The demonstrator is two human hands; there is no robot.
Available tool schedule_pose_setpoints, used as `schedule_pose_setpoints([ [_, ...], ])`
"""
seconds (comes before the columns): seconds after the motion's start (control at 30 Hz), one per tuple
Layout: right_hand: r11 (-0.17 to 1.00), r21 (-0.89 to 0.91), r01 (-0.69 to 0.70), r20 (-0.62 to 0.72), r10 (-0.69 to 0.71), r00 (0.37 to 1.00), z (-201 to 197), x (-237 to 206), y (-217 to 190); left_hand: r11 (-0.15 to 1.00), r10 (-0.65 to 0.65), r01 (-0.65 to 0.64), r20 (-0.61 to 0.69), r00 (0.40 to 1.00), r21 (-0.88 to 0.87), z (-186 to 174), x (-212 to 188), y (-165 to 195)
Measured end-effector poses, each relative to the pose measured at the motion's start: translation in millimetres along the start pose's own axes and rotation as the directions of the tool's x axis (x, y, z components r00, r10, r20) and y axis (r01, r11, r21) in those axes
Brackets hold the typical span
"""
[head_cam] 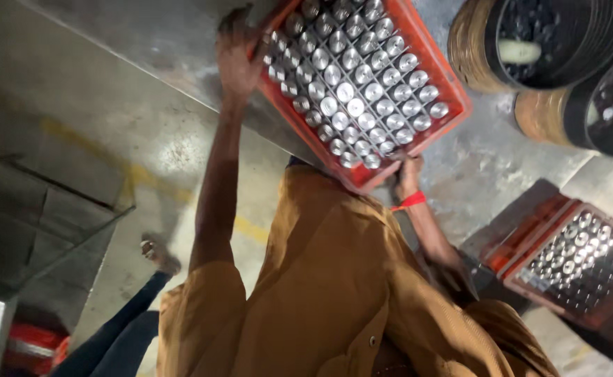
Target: The person fills small metal cups in a red crate with dark granular material from nearby buckets. They scoop the material by hand and place it into each cup, then wipe the crate surface with a cloth.
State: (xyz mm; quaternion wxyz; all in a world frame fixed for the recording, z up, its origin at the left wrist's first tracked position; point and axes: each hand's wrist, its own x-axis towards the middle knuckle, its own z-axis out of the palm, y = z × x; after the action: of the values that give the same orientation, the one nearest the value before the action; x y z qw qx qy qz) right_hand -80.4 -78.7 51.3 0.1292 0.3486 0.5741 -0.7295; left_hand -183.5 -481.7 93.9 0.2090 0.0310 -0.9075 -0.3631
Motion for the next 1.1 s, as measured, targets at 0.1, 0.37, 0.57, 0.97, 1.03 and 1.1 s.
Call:
schedule_pose_setpoints([
  [0.1,0.996,0.042,0.079,-0.083,-0.076,0.994,-45.8,13.5,-2.1,0.853,-0.214,0.402,0.48,0.851,-0.332,26.3,-18.3,-10.0],
  [0.37,0.952,-0.229,0.201,-0.18,-0.244,0.953,-130.3,14.3,-16.6,0.409,-0.222,0.693,0.672,0.706,-0.593,57.8,-124.5,32.1],
  [0.57,0.927,-0.299,0.227,-0.17,-0.286,0.943,-164.7,21.2,-37.8,0.272,-0.267,0.723,0.672,0.691,-0.635,93.6,-150.4,49.0],
  [0.97,0.518,-0.763,0.388,-0.402,-0.849,0.343,-210.9,75.3,-160.2,0.81,-0.43,0.436,0.108,0.896,-0.393,69.5,-141.3,103.9],
  [1.03,0.499,-0.847,0.183,-0.422,-0.841,0.339,-210.7,93.1,-206.7,0.813,-0.49,0.48,0.057,0.87,-0.33,68.9,-143.8,108.8],
  [1.1,0.409,-0.905,0.118,-0.283,-0.784,0.553,-193.3,99.3,-224.7,0.788,-0.502,0.48,0.05,0.864,-0.386,67.9,-144.5,107.1],
])
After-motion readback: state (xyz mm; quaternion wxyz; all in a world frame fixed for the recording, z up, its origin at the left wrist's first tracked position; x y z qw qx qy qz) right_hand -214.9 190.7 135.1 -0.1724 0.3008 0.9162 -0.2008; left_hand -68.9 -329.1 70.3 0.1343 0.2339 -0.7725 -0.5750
